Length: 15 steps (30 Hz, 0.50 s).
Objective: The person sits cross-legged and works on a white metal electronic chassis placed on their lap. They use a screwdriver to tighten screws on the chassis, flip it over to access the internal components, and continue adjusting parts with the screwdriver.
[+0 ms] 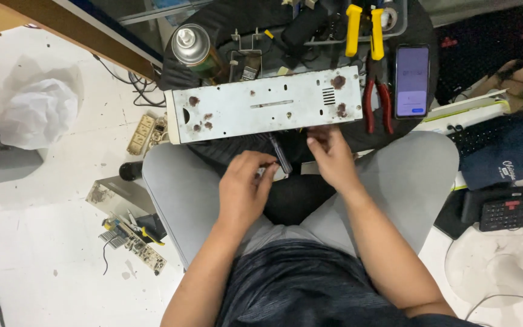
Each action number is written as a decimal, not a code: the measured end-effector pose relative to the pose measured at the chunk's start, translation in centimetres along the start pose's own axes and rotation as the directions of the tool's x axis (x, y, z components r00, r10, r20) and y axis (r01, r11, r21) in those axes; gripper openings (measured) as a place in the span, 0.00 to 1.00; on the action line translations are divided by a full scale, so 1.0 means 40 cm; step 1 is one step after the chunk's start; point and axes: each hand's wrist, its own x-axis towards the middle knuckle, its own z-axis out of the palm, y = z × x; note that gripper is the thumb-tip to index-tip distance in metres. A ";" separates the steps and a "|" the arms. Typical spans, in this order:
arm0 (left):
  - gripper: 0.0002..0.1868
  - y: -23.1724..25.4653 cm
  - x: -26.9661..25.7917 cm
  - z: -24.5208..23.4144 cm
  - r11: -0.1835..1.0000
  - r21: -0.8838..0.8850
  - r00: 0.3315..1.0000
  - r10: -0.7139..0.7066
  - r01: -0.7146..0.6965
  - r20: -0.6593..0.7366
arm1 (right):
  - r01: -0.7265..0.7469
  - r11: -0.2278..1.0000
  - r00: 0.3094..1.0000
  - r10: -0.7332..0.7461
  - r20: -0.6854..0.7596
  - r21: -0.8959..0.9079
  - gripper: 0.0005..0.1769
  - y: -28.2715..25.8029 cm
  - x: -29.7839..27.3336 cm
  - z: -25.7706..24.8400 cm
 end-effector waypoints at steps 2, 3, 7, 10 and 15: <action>0.07 -0.011 0.019 -0.026 0.992 0.069 0.984 0.117 -0.108 -0.136 | -0.037 0.999 0.993 0.041 0.109 -0.036 0.48 -0.021 0.029 0.035; 0.07 -0.012 0.028 -0.036 0.992 0.070 0.984 0.116 -0.107 -0.136 | -0.038 0.999 0.993 0.042 0.110 -0.036 0.48 -0.022 0.046 0.051; 0.05 -0.013 0.049 -0.072 0.980 0.127 0.970 0.172 -0.151 -0.175 | -0.068 0.997 0.988 0.065 0.142 0.022 0.54 -0.015 0.084 0.069; 0.04 -0.018 0.081 -0.099 0.974 0.157 0.962 0.195 -0.166 -0.193 | 0.028 0.991 0.984 -0.004 0.179 -0.132 0.49 -0.015 0.113 0.075; 0.05 -0.058 0.136 -0.106 0.961 0.220 0.954 0.216 -0.169 -0.210 | 0.048 0.972 0.957 0.021 0.290 -0.230 0.48 -0.110 0.147 0.058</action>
